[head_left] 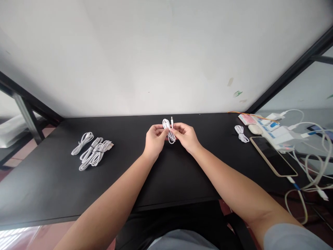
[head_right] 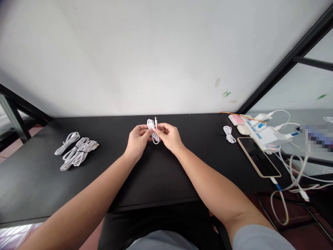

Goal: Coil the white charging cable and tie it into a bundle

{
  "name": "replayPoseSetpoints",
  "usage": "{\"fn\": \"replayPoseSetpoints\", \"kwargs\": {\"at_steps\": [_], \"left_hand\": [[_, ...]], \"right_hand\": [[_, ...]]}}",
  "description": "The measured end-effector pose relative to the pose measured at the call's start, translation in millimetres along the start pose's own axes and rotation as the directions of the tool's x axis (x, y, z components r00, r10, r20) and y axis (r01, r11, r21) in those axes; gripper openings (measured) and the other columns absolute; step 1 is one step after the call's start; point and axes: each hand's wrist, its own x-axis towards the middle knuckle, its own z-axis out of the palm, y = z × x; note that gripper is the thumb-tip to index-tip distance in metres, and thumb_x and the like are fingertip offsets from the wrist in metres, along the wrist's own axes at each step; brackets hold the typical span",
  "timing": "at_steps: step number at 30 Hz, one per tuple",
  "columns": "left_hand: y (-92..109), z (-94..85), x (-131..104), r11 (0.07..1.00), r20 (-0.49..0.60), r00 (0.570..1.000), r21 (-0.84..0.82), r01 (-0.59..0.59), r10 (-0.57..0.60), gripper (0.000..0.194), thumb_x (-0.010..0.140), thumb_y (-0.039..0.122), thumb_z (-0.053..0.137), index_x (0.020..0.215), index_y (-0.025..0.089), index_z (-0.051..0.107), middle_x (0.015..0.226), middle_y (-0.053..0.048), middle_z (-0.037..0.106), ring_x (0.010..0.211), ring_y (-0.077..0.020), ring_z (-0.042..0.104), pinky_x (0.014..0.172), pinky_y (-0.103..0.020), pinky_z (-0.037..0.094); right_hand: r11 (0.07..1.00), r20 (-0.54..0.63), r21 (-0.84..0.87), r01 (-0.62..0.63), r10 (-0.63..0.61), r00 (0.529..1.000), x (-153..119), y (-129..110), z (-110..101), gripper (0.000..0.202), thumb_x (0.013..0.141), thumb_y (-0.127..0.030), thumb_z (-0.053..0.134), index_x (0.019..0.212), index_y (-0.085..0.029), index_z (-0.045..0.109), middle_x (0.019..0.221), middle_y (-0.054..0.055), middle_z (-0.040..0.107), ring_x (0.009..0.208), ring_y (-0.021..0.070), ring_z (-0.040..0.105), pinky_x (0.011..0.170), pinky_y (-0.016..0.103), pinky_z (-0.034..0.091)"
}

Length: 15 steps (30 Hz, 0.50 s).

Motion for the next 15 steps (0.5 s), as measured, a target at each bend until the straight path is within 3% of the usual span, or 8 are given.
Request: {"fn": "replayPoseSetpoints", "kwargs": {"at_steps": [6, 11, 15], "left_hand": [[0.5, 0.9, 0.8, 0.995, -0.013, 0.999, -0.09, 0.036, -0.038, 0.048, 0.067, 0.043, 0.086, 0.089, 0.014, 0.054, 0.077, -0.002, 0.069, 0.063, -0.0094, 0.068, 0.063, -0.023, 0.061], [-0.3, -1.6, 1.8, 0.997, 0.005, 1.0, -0.077, 0.011, -0.01, 0.045, 0.068, 0.042, 0.085, 0.088, 0.013, 0.057, 0.081, -0.003, 0.071, 0.068, -0.0083, 0.069, 0.067, -0.021, 0.061], [1.1, -3.4, 3.1, 0.999, 0.002, 1.0, -0.046, -0.015, 0.015, 0.043, 0.068, 0.042, 0.086, 0.088, 0.013, 0.061, 0.081, -0.003, 0.072, 0.068, -0.0074, 0.068, 0.065, -0.019, 0.059]], "right_hand": [[0.888, 0.034, -0.316, 0.335, -0.342, 0.939, -10.4, -7.1, -0.4, 0.022, 0.09, -0.039, 0.07, 0.097, -0.019, 0.074, 0.092, 0.006, 0.068, 0.075, 0.0129, 0.064, 0.07, 0.029, 0.055], [0.803, 0.117, -0.442, 0.399, -0.39, 0.913, -10.0, -8.1, -1.2, 0.019, 0.094, -0.035, 0.064, 0.098, -0.02, 0.074, 0.094, 0.006, 0.069, 0.072, 0.0117, 0.062, 0.07, 0.03, 0.055], [0.819, 0.112, -0.438, 0.371, -0.36, 0.926, -9.3, -7.0, -1.3, 0.022, 0.093, -0.038, 0.066, 0.103, -0.02, 0.074, 0.096, 0.007, 0.069, 0.073, 0.0122, 0.063, 0.068, 0.029, 0.057]]}}
